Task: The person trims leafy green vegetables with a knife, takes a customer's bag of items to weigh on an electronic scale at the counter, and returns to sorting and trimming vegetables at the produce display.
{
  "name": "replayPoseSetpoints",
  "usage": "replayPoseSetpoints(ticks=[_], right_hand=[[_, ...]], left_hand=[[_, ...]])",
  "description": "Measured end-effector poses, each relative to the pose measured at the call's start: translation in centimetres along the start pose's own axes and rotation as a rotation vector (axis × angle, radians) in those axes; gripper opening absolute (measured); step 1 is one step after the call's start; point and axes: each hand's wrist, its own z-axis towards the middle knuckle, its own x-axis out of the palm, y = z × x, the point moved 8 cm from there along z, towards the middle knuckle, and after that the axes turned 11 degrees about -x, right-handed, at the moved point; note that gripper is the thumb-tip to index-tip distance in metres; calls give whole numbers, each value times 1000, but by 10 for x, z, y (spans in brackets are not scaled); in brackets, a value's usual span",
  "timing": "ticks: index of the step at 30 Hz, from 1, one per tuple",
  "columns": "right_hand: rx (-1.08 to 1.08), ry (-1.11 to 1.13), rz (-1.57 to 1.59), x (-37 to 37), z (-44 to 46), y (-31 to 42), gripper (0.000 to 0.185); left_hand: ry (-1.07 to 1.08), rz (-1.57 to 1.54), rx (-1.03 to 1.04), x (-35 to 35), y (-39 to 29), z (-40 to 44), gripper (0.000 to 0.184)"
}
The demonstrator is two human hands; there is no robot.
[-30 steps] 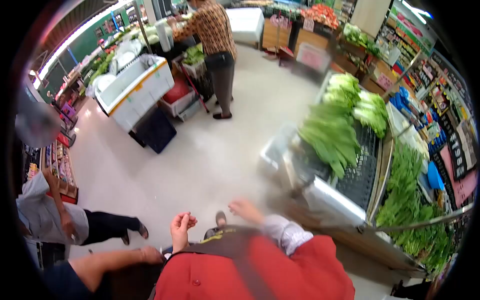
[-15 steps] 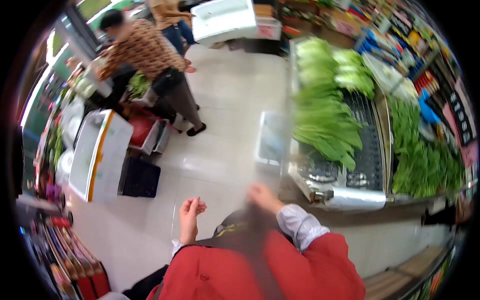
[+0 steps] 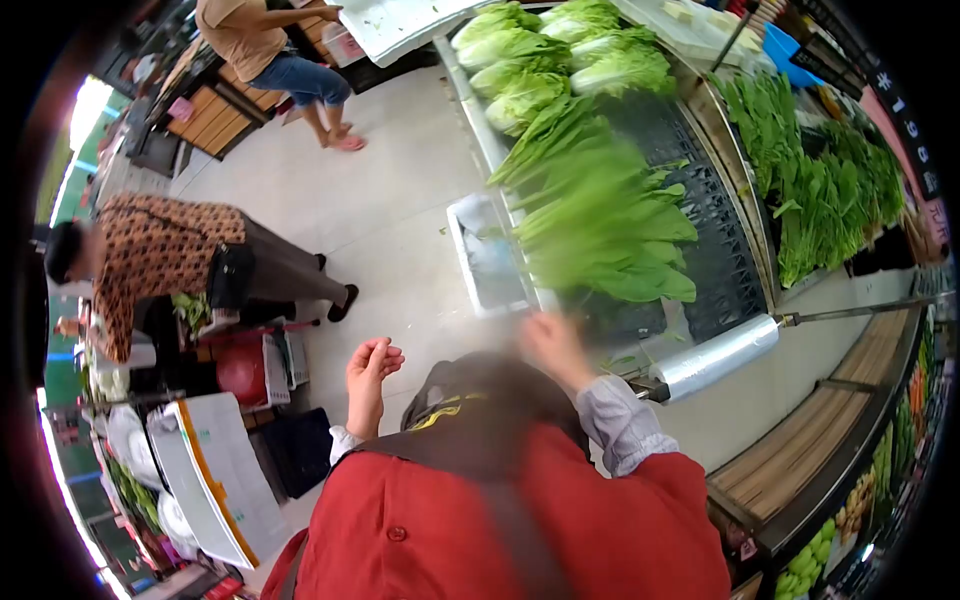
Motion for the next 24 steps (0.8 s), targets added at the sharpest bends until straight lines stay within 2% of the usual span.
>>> replayPoseSetpoints(ticks=[3, 5, 7, 10, 13, 15, 16, 18, 19, 21, 22, 24], right_hand=[[138, -143, -28, -26, -7, -2, 23], [164, -284, -20, -37, -13, -12, 23], [-26, -519, -230, -58, -22, -12, 29], [84, -777, -267, -65, -44, -21, 30], [169, -1061, -188, -57, -65, -38, 26], [175, -1088, -94, -37, -63, -29, 22], [160, -1097, 5, -24, -60, -25, 20], [137, -1135, -33, -5, -56, -20, 19], [96, -1149, -73, 1, -54, -18, 20], [63, -1169, -62, 15, -53, -17, 20], [104, -1144, -23, 24, -48, -8, 19], [134, -1111, 56, 37, -41, -4, 18]], left_hand=[[121, 73, -31, 25, -18, 54, 19], [286, 177, -37, 50, -31, 89, 21], [340, 209, -74, 74, -50, 122, 20], [464, 335, -112, 108, -79, 171, 22], [605, 522, -34, 148, -91, 222, 23], [649, 729, 168, 177, -101, 250, 26], [669, 741, 160, 191, -101, 262, 26], [698, 822, 331, 225, -106, 274, 35], [713, 827, 327, 241, -107, 278, 35], [710, 991, 562, 272, -116, 274, 49], [718, 996, 560, 282, -117, 274, 49], [659, 1037, 694, 300, -124, 270, 60]])
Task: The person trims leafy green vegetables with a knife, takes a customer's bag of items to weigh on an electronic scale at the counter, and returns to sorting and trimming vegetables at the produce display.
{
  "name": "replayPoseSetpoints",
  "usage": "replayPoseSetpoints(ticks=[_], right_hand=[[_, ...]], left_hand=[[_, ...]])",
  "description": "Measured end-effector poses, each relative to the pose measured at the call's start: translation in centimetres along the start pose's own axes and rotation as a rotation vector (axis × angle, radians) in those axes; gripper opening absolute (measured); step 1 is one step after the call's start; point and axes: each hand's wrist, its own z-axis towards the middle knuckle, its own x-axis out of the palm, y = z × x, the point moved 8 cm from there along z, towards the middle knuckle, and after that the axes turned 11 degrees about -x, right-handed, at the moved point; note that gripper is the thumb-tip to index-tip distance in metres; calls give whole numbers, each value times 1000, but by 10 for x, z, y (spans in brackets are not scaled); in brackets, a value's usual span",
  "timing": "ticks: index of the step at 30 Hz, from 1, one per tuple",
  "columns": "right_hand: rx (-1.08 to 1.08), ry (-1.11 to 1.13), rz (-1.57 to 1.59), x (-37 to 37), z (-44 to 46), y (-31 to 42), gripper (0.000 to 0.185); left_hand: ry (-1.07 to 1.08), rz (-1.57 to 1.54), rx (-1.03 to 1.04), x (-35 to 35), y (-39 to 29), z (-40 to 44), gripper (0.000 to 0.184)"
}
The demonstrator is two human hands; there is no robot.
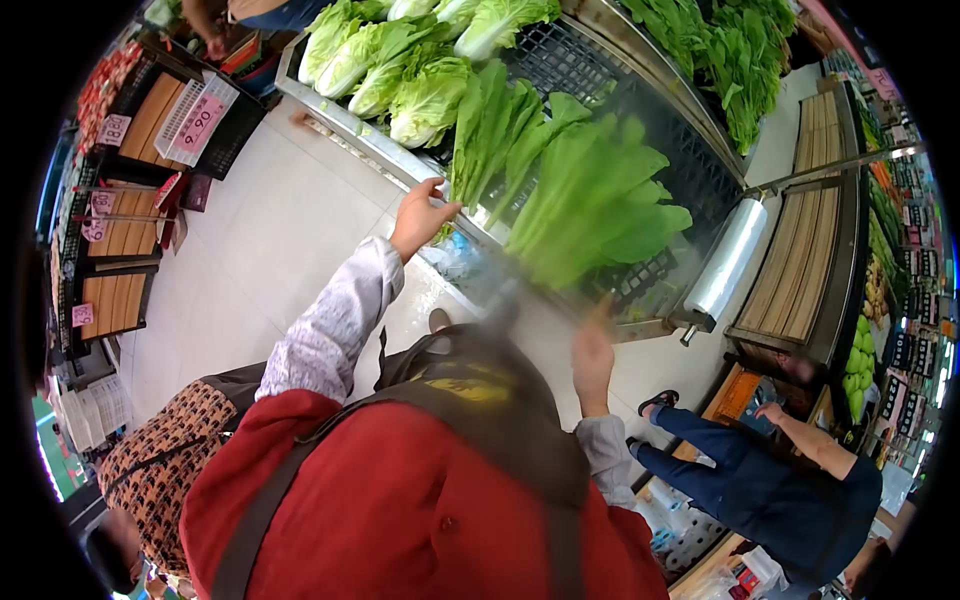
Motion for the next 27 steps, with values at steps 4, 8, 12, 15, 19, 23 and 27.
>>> replayPoseSetpoints(ticks=[4, 8, 12, 15, 19, 23, 27], right_hand=[[38, 59, -71, 5, -2, 7, 18], [29, 83, -67, -1, 8, 5, 17], [-4, 160, -36, 1, 21, 0, 17], [-82, 208, -77, 6, 33, -1, 17], [-133, 215, -62, 22, 46, 18, 16], [-147, 182, -75, 48, 51, 28, 15], [-78, 105, 21, 95, 51, 38, 12]], left_hand=[[71, 40, -8, 17, 1, 21, 60], [182, -69, -70, 30, 2, 27, 55], [279, -209, -166, 35, 20, 33, 48], [379, -366, -269, 27, 24, 28, 47], [475, -379, -284, 19, 26, 32, 45], [523, -356, -291, 21, 39, 47, 45], [578, -410, -289, 21, 37, 48, 42]])
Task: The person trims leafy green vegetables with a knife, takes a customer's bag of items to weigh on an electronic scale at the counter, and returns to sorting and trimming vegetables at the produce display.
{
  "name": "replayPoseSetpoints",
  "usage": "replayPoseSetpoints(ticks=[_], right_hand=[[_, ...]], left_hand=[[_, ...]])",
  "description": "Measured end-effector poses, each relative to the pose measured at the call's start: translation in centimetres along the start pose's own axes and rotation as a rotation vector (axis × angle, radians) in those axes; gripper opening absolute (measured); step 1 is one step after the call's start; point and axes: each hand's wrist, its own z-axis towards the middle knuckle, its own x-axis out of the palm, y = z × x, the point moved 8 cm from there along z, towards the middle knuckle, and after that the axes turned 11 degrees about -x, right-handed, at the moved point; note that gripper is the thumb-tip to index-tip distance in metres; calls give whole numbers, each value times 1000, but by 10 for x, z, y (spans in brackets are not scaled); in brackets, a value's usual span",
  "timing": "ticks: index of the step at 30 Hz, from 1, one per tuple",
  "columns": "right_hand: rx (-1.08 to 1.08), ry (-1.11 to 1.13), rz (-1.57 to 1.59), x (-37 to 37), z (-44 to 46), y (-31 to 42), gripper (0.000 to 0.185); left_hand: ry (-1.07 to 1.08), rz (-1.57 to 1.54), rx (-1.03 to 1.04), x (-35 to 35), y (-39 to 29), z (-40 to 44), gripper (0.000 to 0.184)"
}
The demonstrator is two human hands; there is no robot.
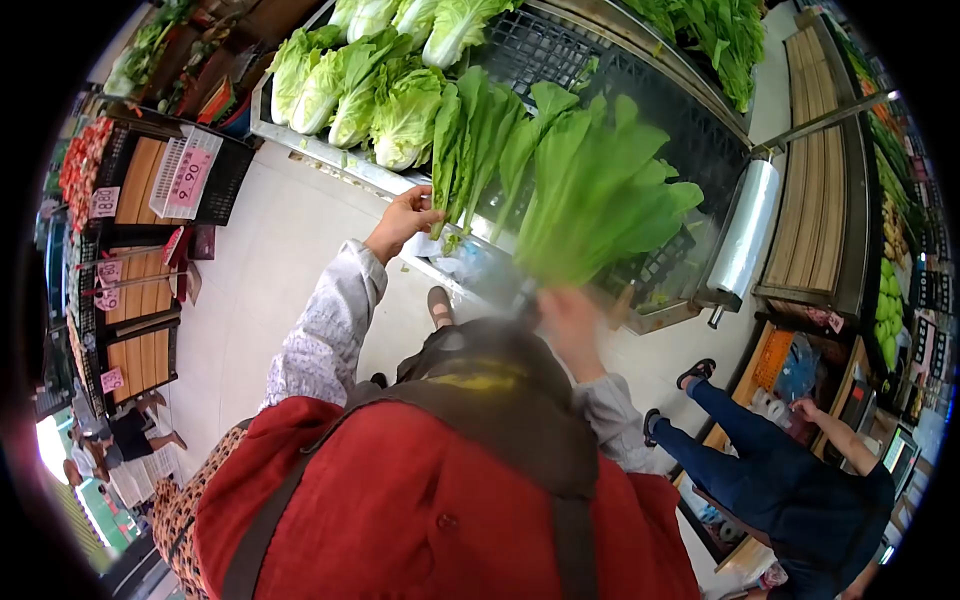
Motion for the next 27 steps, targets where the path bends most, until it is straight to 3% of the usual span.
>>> replayPoseSetpoints(ticks=[3, 10, 13, 15, 19, 22, 24, 27], right_hand=[[64, 75, 38, 45, 18, 10, 13], [-50, -52, -154, 83, 76, -6, 49], [-78, -92, -306, 91, 94, 9, 54], [182, -110, -183, 95, 102, 6, 60], [304, -103, -148, 100, 119, -25, 61], [103, -122, -407, 98, 133, -39, 60], [179, -89, -556, 95, 135, -47, 52], [81, -91, -447, 98, 141, -54, 46]], left_hand=[[41, 10, 41, 4, -1, 4, 41], [38, 43, 59, 3, -3, 10, 41], [27, 57, 70, 2, -5, 14, 42], [12, 91, 104, 1, -2, 21, 42], [-39, 168, 167, -4, -2, 21, 42], [-50, 162, 183, -9, 6, 26, 43], [-42, 139, 201, -9, 14, 33, 43], [-106, 196, 238, -11, 17, 37, 42]])
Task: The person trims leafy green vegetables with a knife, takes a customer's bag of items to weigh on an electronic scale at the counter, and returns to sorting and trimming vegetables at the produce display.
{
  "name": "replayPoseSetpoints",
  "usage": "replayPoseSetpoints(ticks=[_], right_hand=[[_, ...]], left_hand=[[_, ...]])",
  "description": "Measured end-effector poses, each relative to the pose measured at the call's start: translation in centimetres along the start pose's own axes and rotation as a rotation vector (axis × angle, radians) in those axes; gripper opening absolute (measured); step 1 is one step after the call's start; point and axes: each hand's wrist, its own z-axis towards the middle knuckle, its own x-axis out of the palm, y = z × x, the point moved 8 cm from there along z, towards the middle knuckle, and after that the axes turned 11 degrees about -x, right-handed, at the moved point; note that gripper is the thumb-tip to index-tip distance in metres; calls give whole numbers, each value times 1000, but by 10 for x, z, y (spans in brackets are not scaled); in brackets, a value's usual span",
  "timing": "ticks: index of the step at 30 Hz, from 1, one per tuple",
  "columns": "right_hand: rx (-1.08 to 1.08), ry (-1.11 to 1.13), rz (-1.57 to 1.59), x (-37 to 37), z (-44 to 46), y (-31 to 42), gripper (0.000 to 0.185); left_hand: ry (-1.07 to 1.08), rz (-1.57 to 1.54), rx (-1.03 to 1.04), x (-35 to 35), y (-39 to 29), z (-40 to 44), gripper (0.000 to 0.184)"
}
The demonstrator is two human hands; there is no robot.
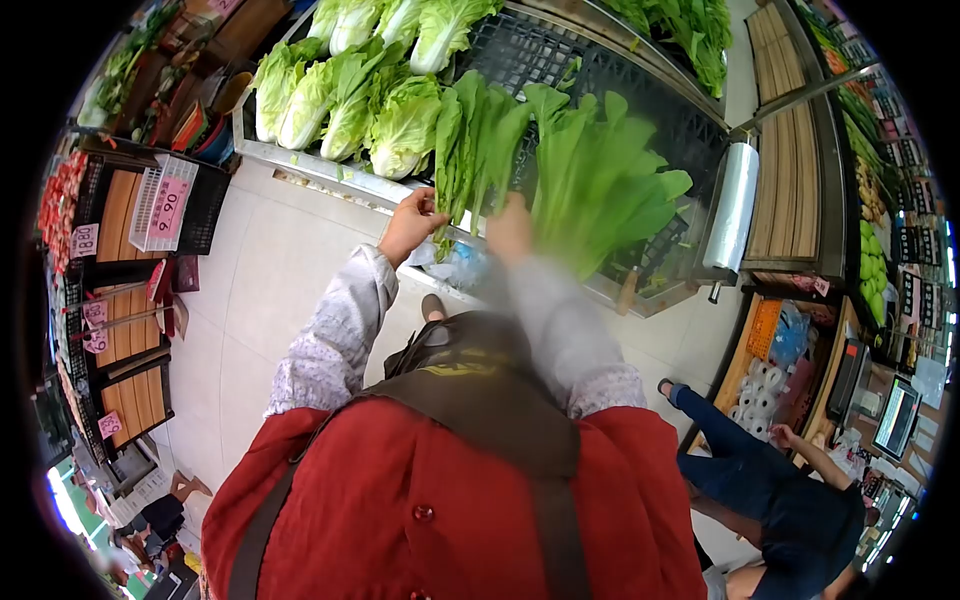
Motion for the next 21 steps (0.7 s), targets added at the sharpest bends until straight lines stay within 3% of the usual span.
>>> replayPoseSetpoints(ticks=[1, 3, 4, 6, 9, 13, 15, 17, 19, 21], right_hand=[[-29, -5, 38, -4, -1, 12, 44], [79, 21, 449, -11, -13, 32, 33], [78, 16, 450, -24, -19, 43, 33], [140, 220, 838, -33, -35, 62, 30], [131, 279, 909, -60, -58, 66, 32], [82, 296, 880, -108, -83, 69, 39], [94, 222, 885, -136, -95, 63, 41], [78, 96, 694, -172, -104, 46, 41], [44, -2, 717, -201, -112, 25, 38], [117, -52, 286, -235, -118, -3, 36]], left_hand=[[-10, 11, 12, -1, -5, -3, 42], [-18, 24, 28, -3, -15, -11, 42], [-41, 51, 0, -6, -18, -15, 42], [-56, 79, -20, -8, -25, -22, 42], [-97, 93, -9, -15, -23, -28, 41], [-279, -18, 27, -17, -56, -48, 29], [-220, 23, 31, 6, -60, -48, 24], [-24, 7, 74, 45, -63, -44, 24], [120, -39, 48, 82, -73, -45, 31], [114, 128, 85, 107, -84, -44, 39]])
